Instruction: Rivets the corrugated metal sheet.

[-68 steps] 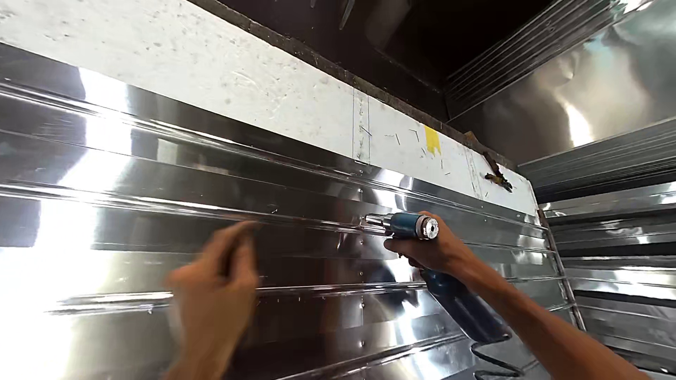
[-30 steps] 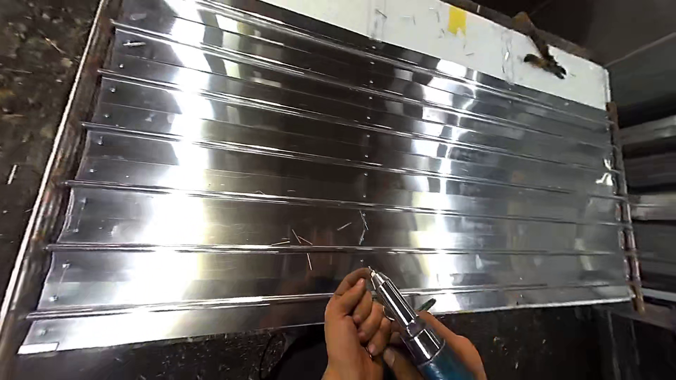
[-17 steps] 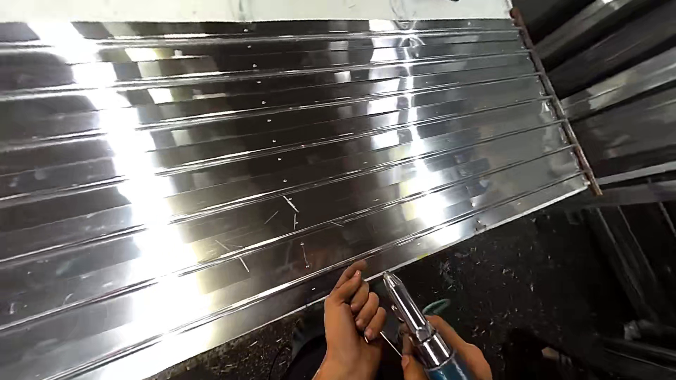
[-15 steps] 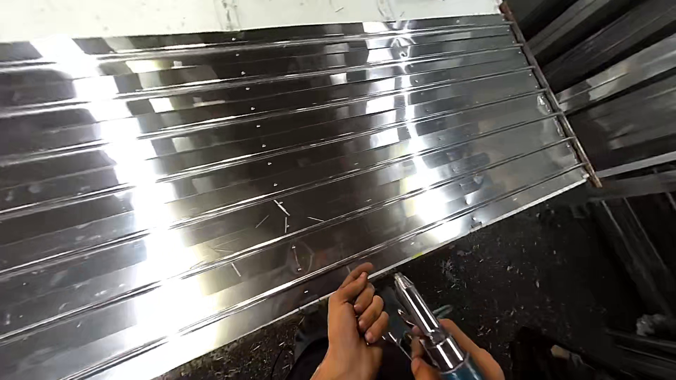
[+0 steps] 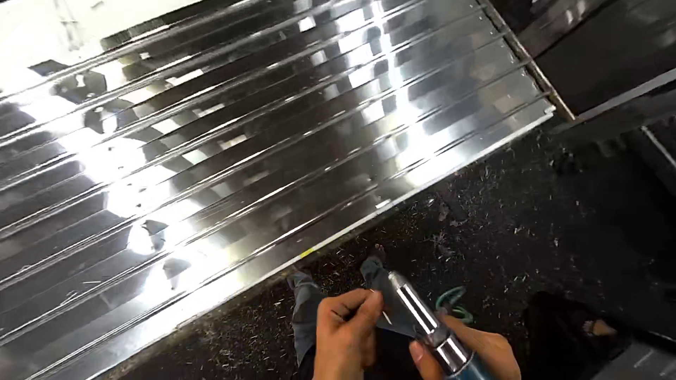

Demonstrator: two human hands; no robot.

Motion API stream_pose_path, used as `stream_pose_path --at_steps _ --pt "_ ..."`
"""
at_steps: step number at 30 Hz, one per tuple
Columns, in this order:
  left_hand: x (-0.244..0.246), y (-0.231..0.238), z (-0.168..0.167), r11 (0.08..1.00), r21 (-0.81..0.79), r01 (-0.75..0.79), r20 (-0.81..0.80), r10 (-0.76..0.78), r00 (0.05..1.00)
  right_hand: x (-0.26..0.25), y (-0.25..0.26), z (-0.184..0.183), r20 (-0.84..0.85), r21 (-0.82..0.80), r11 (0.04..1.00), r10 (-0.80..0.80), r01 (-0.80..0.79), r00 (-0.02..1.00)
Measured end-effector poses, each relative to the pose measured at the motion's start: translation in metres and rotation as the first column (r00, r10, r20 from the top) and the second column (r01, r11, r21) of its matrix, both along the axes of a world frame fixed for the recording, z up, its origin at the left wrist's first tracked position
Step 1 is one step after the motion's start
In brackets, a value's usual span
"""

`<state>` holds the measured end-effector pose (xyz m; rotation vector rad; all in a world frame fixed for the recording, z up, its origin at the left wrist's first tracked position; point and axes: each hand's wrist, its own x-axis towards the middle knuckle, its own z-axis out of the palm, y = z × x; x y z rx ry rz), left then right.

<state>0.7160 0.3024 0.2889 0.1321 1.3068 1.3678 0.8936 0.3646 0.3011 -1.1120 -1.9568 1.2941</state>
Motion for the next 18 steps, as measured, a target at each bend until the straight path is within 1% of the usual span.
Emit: stream_pose_path --at_steps 2,4,7,9,11,14,18 --pt "0.016 0.023 0.007 0.993 -0.021 -0.120 0.059 0.121 0.991 0.035 0.021 0.008 0.040 0.011 0.995 0.103 -0.103 0.994" --pt "0.030 0.043 0.011 0.980 -0.028 -0.196 0.081 0.198 0.977 0.063 0.036 0.013 0.095 -0.005 0.984 0.178 -0.178 0.979" --pt "0.050 0.069 0.019 0.977 -0.051 -0.207 0.065 0.210 0.976 0.084 0.053 0.011 0.095 -0.016 0.976 0.217 -0.216 0.972" --pt "0.064 0.082 0.023 0.978 -0.084 -0.193 0.045 0.198 0.979 0.089 0.061 0.009 0.069 -0.020 0.978 0.210 -0.209 0.975" --pt "0.071 0.094 0.024 0.969 -0.104 -0.224 0.054 0.231 0.972 0.090 0.069 0.008 0.057 -0.007 0.980 0.199 -0.199 0.978" --pt "0.070 0.109 0.022 0.949 -0.084 -0.305 0.068 0.311 0.948 0.086 0.081 0.008 0.054 -0.002 0.981 0.195 -0.196 0.979" --pt "0.066 0.120 0.015 0.938 -0.103 -0.331 0.052 0.337 0.940 0.075 0.102 0.010 0.090 0.015 0.974 0.225 -0.227 0.970"
